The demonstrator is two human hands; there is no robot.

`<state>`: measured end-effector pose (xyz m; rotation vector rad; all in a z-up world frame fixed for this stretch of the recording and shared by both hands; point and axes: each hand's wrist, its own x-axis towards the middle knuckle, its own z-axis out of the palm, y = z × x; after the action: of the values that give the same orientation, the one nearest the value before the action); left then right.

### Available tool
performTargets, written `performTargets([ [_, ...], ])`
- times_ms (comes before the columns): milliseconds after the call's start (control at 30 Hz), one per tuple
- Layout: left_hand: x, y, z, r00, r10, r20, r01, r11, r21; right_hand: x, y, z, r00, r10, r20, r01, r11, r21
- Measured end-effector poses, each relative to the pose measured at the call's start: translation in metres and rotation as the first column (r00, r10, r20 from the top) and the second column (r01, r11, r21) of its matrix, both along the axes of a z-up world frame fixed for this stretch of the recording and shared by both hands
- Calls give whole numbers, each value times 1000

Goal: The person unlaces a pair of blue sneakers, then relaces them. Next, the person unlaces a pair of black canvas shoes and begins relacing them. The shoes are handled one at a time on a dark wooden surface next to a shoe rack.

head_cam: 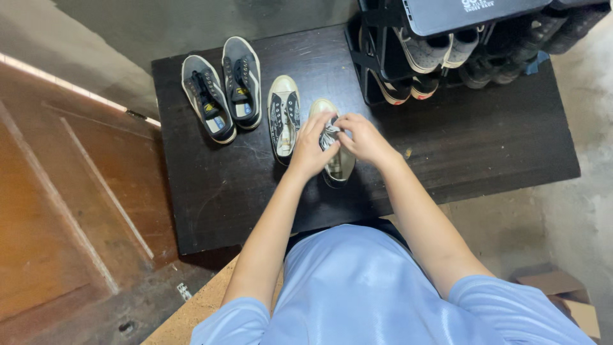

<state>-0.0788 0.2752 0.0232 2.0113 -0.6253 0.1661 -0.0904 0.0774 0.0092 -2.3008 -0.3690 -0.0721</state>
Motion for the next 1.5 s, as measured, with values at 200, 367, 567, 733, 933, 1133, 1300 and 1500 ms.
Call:
performTargets([
  [200,34,-2,-15,928,-135,-348,49,969,-243,-5,-20,13,950,-117,-290,239,870,430],
  [367,44,5,-26,570,-472,-673,-364,589,-721,-8,-34,3,904,-209,-374,400,724,562],
  [567,62,21,-11,891,-209,-403,-117,752,-648,-4,-34,8,904,-283,-319,420,725,546],
  [733,82,72,31,941,221,-255,-216,975,48,-1,-49,27,854,-484,-193,514,726,457],
  [933,65,80,55,979,193,-72,-118,811,573,-12,-31,52,909,-399,-122,416,888,194],
  [1133,42,15,20,822,-309,-479,326,944,-48,-12,10,50,998,-65,-19,67,983,171],
  [1300,54,43,-8,805,-151,-573,195,981,16,-17,-8,46,934,-211,-288,265,950,166],
  [1500,67,105,-9,934,174,-312,-112,972,207,-23,-12,44,917,-252,-308,306,942,140],
])
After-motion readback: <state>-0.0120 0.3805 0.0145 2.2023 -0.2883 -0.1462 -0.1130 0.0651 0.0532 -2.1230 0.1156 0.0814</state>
